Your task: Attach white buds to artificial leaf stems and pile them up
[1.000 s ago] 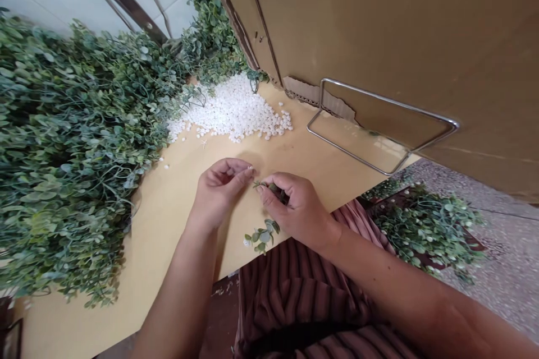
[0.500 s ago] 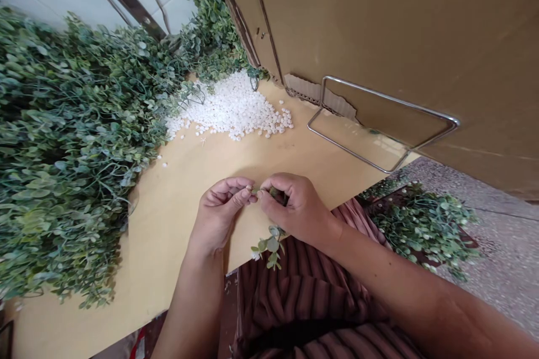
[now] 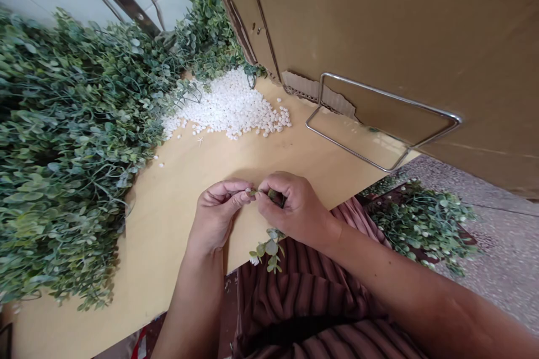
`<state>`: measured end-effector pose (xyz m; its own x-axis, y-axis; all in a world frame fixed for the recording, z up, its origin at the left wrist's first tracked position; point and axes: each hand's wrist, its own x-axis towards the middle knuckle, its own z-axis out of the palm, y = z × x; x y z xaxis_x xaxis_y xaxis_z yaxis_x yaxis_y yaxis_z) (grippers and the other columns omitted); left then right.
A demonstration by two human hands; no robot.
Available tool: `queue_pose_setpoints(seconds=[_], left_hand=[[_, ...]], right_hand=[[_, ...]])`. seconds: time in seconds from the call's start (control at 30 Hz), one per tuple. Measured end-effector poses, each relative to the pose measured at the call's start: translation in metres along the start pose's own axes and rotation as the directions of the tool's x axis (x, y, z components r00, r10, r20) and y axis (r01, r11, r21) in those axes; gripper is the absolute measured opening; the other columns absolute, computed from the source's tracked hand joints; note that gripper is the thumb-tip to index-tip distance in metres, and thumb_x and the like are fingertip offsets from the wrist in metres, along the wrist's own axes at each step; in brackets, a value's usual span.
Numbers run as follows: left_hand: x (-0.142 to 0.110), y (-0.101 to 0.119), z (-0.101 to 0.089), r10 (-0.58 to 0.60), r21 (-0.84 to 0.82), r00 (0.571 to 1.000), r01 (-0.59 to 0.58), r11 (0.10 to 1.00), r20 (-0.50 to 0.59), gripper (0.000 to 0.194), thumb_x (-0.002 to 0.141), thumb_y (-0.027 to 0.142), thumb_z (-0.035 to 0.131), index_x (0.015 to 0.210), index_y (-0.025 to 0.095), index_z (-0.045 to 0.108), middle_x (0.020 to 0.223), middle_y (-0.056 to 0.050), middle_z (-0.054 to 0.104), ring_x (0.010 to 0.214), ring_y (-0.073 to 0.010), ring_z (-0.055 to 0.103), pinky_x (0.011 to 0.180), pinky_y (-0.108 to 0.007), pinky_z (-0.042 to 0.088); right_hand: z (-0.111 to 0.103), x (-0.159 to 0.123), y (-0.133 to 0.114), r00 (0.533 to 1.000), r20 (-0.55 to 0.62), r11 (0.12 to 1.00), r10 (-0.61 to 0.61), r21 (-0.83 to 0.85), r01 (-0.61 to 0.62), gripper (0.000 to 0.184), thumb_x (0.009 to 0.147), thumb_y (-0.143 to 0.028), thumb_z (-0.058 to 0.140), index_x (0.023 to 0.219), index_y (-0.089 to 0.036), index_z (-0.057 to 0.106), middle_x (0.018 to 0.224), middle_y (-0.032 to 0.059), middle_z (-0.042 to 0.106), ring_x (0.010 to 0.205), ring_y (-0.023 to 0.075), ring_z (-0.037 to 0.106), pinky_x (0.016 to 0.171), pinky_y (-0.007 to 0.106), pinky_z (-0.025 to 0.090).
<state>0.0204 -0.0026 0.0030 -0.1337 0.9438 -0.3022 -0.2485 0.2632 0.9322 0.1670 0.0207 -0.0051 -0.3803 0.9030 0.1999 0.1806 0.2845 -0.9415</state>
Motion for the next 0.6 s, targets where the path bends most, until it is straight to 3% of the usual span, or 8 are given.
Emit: queue_pose_setpoints(seconds=[0.6], left_hand=[[0.0008,-0.0004,-0.0025,-0.010,0.000,1.000,0.010,1.000,-0.006,0.020,0.049,0.027,0.083,0.065,0.019,0.072,0.063,-0.001,0.071,0.055,-0.0071,0.060,0.060,-0.019,0.052]], right_hand=[[0.0017,-0.0012,0.0040,0.994,-0.025,0.995,-0.104,0.008,0.104,0.015,0.076,-0.012,0.050,0.061,-0.016,0.050,0.056,-0.0038,0.044,0.051,0.0061,0.041,0.050,0.018,0.035]])
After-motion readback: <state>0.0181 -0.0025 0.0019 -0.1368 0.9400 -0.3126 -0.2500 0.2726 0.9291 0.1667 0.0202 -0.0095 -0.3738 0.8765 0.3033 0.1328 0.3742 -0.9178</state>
